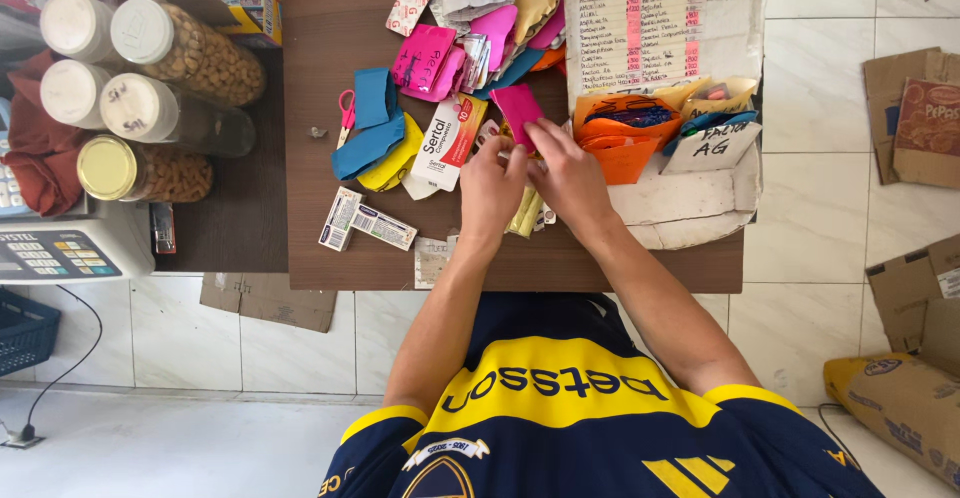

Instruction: The person sorts various medication packets and small envelopes into categories by hand, placing them into different sections of a cardboard organizer and using a calculator on a scale for tallying.

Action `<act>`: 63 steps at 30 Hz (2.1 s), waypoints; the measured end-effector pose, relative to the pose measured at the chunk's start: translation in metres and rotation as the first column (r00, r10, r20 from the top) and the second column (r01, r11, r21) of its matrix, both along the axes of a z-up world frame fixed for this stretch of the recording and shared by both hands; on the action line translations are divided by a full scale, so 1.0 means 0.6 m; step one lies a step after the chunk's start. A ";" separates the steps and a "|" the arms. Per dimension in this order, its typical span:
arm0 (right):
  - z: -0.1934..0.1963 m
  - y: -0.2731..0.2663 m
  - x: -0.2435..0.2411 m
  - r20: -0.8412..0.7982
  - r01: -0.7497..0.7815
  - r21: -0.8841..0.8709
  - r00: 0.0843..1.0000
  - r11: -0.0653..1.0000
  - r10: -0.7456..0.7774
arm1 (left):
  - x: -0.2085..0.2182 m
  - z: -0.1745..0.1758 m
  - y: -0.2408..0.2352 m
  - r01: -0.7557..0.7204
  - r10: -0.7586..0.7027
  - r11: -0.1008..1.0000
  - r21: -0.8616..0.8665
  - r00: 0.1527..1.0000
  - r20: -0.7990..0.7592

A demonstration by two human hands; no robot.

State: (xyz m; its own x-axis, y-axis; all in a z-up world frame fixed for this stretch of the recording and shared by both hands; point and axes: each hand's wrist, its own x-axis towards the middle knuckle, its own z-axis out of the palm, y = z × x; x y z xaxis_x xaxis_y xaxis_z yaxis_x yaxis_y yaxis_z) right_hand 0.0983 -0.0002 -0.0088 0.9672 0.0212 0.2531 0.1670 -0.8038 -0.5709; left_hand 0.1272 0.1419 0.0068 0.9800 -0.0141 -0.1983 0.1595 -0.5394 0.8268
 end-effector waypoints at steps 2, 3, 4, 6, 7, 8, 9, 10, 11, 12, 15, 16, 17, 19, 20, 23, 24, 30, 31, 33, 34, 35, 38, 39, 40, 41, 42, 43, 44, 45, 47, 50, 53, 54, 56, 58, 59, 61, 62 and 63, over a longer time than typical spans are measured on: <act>-0.028 -0.006 -0.004 0.087 0.019 0.036 0.996 0.999 -0.022 | -0.012 0.016 0.003 -0.001 0.002 0.997 -0.073 1.000 0.017; -0.042 -0.010 -0.003 0.174 0.034 0.075 0.984 0.997 -0.046 | -0.017 0.024 0.005 -0.001 0.006 0.990 -0.143 0.999 0.034; -0.026 -0.007 -0.008 0.174 0.031 0.073 0.984 0.997 -0.043 | -0.023 0.038 0.012 -0.004 0.009 0.990 -0.144 0.999 0.035; 0.005 -0.003 -0.017 0.020 0.169 0.398 0.981 0.902 -0.193 | -0.035 0.067 0.026 -0.056 0.087 0.975 -0.215 0.986 0.140; 0.022 -0.003 -0.016 0.022 0.166 0.397 0.981 0.902 -0.191 | -0.034 0.058 0.032 -0.058 0.090 0.975 -0.216 0.986 0.141; 0.038 -0.001 -0.018 -0.092 0.205 0.537 0.979 0.819 -0.184 | -0.035 0.048 0.040 -0.077 0.118 0.980 -0.184 0.967 0.224; 0.054 0.000 -0.019 -0.202 0.253 0.655 0.967 0.712 -0.158 | -0.037 0.038 0.046 -0.098 0.142 0.983 -0.153 0.941 0.307; 0.050 -0.003 -0.017 -0.204 0.254 0.655 0.966 0.711 -0.157 | -0.039 0.043 0.050 -0.099 0.142 0.983 -0.152 0.942 0.305; 0.045 -0.007 -0.016 -0.255 0.281 0.759 0.958 0.587 -0.128 | -0.041 0.049 0.053 -0.085 0.113 0.989 -0.120 0.961 0.251; 0.040 -0.011 -0.013 -0.299 0.307 0.840 0.950 0.448 -0.090 | -0.043 0.054 0.055 -0.070 0.086 0.994 -0.090 0.977 0.196; 0.070 -0.004 -0.014 -0.332 0.329 0.843 0.941 0.426 -0.071 | -0.046 0.032 0.056 -0.067 0.080 0.983 -0.169 0.994 0.071; 0.072 -0.002 -0.016 -0.333 0.330 0.843 0.940 0.426 -0.069 | -0.047 0.019 0.059 -0.068 0.081 0.984 -0.167 0.994 0.070; 0.074 -0.001 -0.017 -0.333 0.325 0.848 0.941 0.418 -0.055 | -0.048 0.005 0.062 -0.058 0.065 0.970 -0.238 0.998 0.021; 0.082 0.005 -0.017 -0.333 0.319 0.855 0.942 0.409 -0.040 | -0.049 -0.009 0.066 -0.052 0.046 0.951 -0.306 0.999 -0.027; 0.089 0.008 -0.015 -0.322 0.304 0.861 0.947 0.408 -0.026 | -0.050 -0.011 0.067 -0.055 0.048 0.941 -0.335 0.998 -0.032; 0.081 0.005 -0.016 -0.303 0.284 0.869 0.953 0.404 -0.017 | -0.054 -0.010 0.068 -0.060 0.048 0.926 -0.372 0.998 -0.042; 0.074 0.003 -0.017 -0.296 0.279 0.871 0.955 0.403 -0.021 | -0.056 -0.008 0.069 -0.064 0.050 0.922 -0.381 0.998 -0.046; 0.056 -0.004 -0.037 -0.341 0.276 0.860 0.937 0.429 0.081 | -0.065 -0.013 0.066 -0.159 0.138 0.855 -0.494 0.987 -0.079; 0.061 0.001 -0.034 -0.342 0.277 0.860 0.936 0.430 0.081 | -0.065 -0.011 0.066 -0.160 0.138 0.855 -0.494 0.987 -0.080; 0.071 0.011 -0.029 -0.338 0.287 0.856 0.940 0.429 0.047 | -0.065 -0.006 0.066 -0.165 0.142 0.846 -0.507 0.986 -0.084; 0.075 0.012 -0.029 -0.337 0.286 0.857 0.940 0.429 0.047 | -0.066 -0.003 0.066 -0.165 0.142 0.846 -0.507 0.986 -0.083; 0.079 0.012 -0.029 -0.339 0.288 0.858 0.939 0.424 0.048 | -0.067 0.000 0.065 -0.169 0.145 0.843 -0.510 0.986 -0.088; 0.069 0.012 -0.032 -0.329 0.289 0.868 0.944 0.404 0.031 | -0.068 -0.003 0.062 -0.175 0.146 0.831 -0.529 0.985 -0.096; 0.062 0.013 -0.033 -0.313 0.281 0.877 0.949 0.390 0.021 | -0.068 -0.006 0.061 -0.181 0.153 0.820 -0.543 0.983 -0.097; 0.051 0.007 -0.035 -0.314 0.281 0.877 0.949 0.390 0.021 | -0.071 -0.004 0.060 -0.181 0.153 0.820 -0.543 0.983 -0.097; 0.040 0.001 -0.038 -0.269 0.254 0.844 0.963 0.472 -0.037 | -0.073 -0.001 0.059 -0.167 0.183 0.842 -0.513 0.983 -0.020; 0.029 -0.005 -0.041 -0.217 0.231 0.802 0.972 0.551 -0.091 | -0.074 0.001 0.057 -0.155 0.208 0.862 -0.482 0.976 0.059; 0.026 -0.004 -0.046 -0.217 0.231 0.801 0.972 0.552 -0.092 | -0.079 0.007 0.052 -0.155 0.208 0.862 -0.483 0.976 0.059; 0.023 -0.002 -0.051 -0.197 0.231 0.785 0.973 0.575 -0.121 | -0.084 0.012 0.048 -0.129 0.217 0.885 -0.447 0.964 0.153; 0.020 0.000 -0.057 -0.177 0.231 0.768 0.973 0.598 -0.149 | -0.089 0.018 0.044 -0.106 0.221 0.907 -0.408 0.943 0.247; 0.033 0.005 -0.053 -0.170 0.212 0.797 0.977 0.565 -0.127 | -0.097 0.048 0.031 -0.041 0.184 0.930 -0.366 0.913 0.365; -0.039 0.002 -0.048 -0.170 0.186 0.846 0.982 0.500 -0.077 | -0.100 0.055 0.019 0.040 0.070 0.984 -0.176 0.815 0.575; -0.043 0.006 -0.053 -0.191 0.178 0.915 0.982 0.362 0.000 | -0.103 0.053 0.008 0.043 -0.042 0.999 0.016 0.726 0.687; -0.025 0.009 -0.055 -0.192 0.173 0.953 0.980 0.249 0.053 | -0.103 0.054 0.003 0.034 -0.070 0.997 0.065 0.692 0.718; 0.017 0.019 -0.058 -0.182 0.173 0.982 0.974 0.071 0.132 | -0.105 0.058 -0.001 0.048 -0.094 0.995 0.083 0.681 0.726; 0.026 0.018 -0.059 -0.154 0.180 0.978 0.966 -0.110 0.207 | -0.107 0.057 -0.004 0.063 -0.118 0.993 0.102 0.669 0.734; 0.014 0.013 -0.057 -0.175 0.197 0.975 0.966 -0.103 0.191 | -0.107 0.054 -0.005 0.055 -0.120 0.992 0.112 0.664 0.738; -0.001 0.003 -0.057 -0.198 0.216 0.971 0.966 -0.099 0.169 | -0.108 0.048 -0.009 0.054 -0.127 0.991 0.122 0.660 0.741; -0.006 0.000 -0.057 -0.201 0.220 0.969 0.967 -0.112 0.157 | -0.107 0.046 -0.011 0.057 -0.126 0.991 0.118 0.660 0.740; -0.010 -0.003 -0.057 -0.205 0.223 0.967 0.968 -0.126 0.145 | -0.107 0.043 -0.012 0.059 -0.124 0.992 0.114 0.661 0.740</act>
State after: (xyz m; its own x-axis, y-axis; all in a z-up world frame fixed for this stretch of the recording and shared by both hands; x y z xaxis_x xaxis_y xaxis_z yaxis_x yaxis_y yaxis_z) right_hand 0.0643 -0.0018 -0.0150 0.9699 -0.1110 -0.2167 -0.0830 0.6858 -0.7230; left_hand 0.0631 0.1346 0.0327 0.7955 -0.1295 0.5919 -0.5447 -0.5808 0.6050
